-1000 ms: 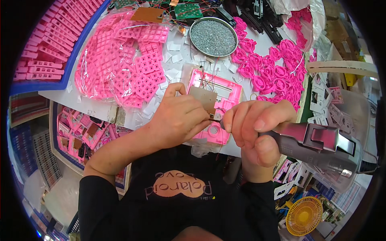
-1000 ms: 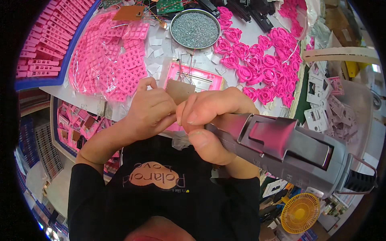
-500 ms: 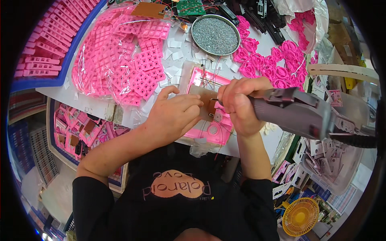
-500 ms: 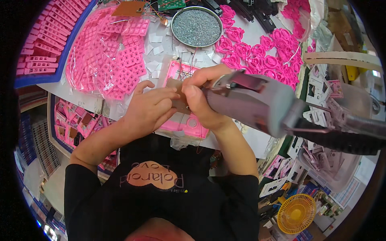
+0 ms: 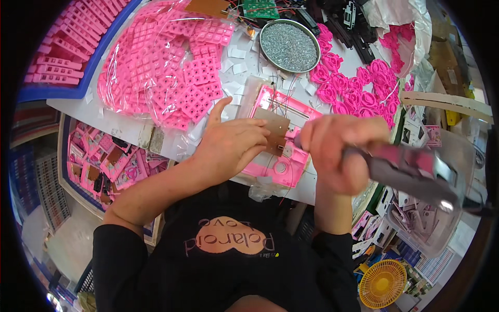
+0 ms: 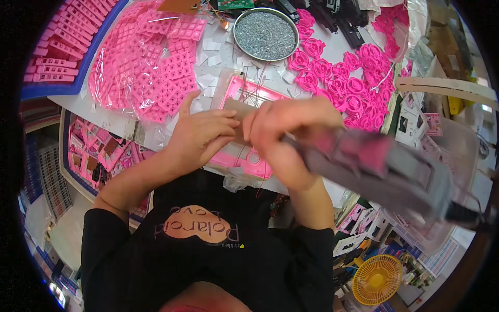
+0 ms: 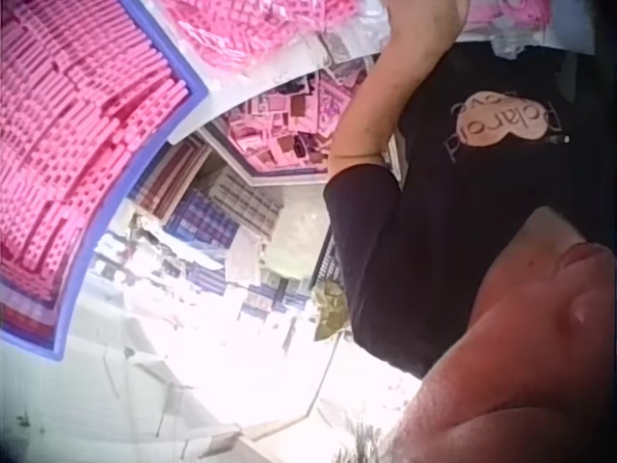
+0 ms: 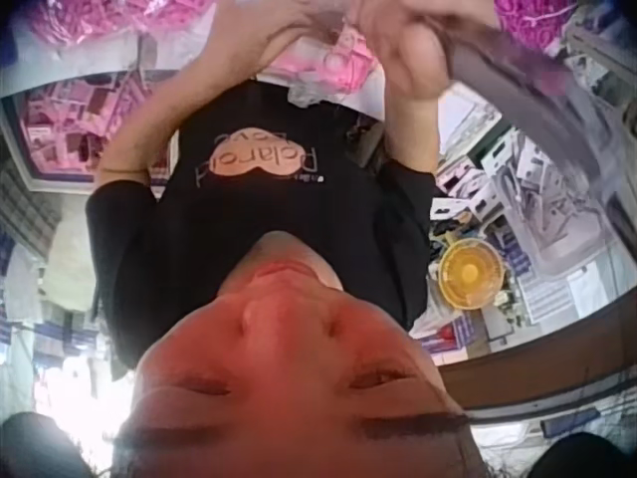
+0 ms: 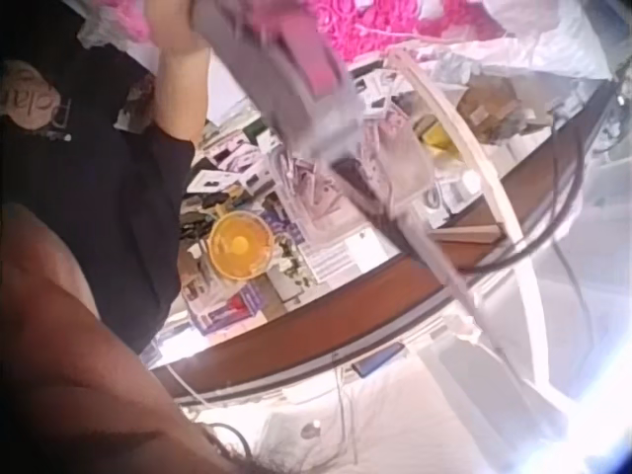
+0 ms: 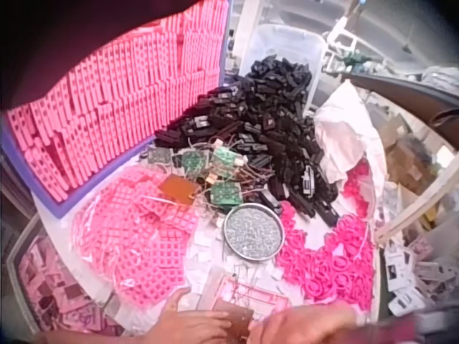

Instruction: Assembling a pink toy piggy bank by installing electronic components and casing.

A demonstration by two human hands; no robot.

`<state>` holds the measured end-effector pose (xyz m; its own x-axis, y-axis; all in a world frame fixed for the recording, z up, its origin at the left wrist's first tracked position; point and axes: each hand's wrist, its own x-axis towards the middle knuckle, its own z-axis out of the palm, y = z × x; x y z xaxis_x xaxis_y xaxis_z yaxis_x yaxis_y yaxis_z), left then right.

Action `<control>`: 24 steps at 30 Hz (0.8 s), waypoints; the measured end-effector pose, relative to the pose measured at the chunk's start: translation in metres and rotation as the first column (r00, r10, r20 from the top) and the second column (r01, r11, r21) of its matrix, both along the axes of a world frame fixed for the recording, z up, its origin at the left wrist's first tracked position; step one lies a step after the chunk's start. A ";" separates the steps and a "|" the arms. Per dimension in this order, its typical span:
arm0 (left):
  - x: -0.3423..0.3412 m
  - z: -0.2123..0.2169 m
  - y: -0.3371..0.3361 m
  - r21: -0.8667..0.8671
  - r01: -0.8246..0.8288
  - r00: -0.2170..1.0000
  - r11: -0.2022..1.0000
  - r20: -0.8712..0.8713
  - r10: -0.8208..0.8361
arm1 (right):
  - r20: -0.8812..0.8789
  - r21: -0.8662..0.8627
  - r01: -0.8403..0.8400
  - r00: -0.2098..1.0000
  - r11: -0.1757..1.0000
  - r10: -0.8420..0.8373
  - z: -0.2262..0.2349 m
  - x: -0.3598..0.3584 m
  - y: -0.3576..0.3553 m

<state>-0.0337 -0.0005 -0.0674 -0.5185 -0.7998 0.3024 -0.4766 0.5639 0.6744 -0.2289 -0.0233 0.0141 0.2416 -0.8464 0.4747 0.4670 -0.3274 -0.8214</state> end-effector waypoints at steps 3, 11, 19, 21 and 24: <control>-0.004 0.003 0.002 -0.022 -0.041 0.994 0.999 -0.101 0.039 | 0.168 0.056 -0.162 0.974 0.985 0.151 0.012 0.003 0.010; 0.001 0.007 0.003 -0.084 -0.032 0.984 0.996 -0.178 0.016 | 0.173 0.120 -0.225 0.964 0.967 0.203 0.003 0.007 0.017; 0.029 0.016 -0.009 -0.079 -0.176 0.981 0.981 -0.093 0.168 | 0.012 0.181 -0.010 1.000 0.983 0.008 -0.020 0.015 0.028; 0.035 0.018 -0.008 0.004 -0.198 0.977 0.980 -0.080 0.198 | 0.046 0.199 -0.066 0.997 0.978 0.058 -0.024 0.013 0.028; 0.037 0.015 -0.005 -0.001 -0.078 0.997 0.997 -0.019 0.078 | -0.108 0.137 0.014 0.994 0.991 0.001 -0.033 0.015 0.028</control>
<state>0.0030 -0.0057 -0.0522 -0.4486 -0.8370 0.3134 -0.5063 0.5269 0.6827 -0.2142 0.0048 -0.0193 0.2791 -0.9033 0.3257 0.3720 -0.2110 -0.9039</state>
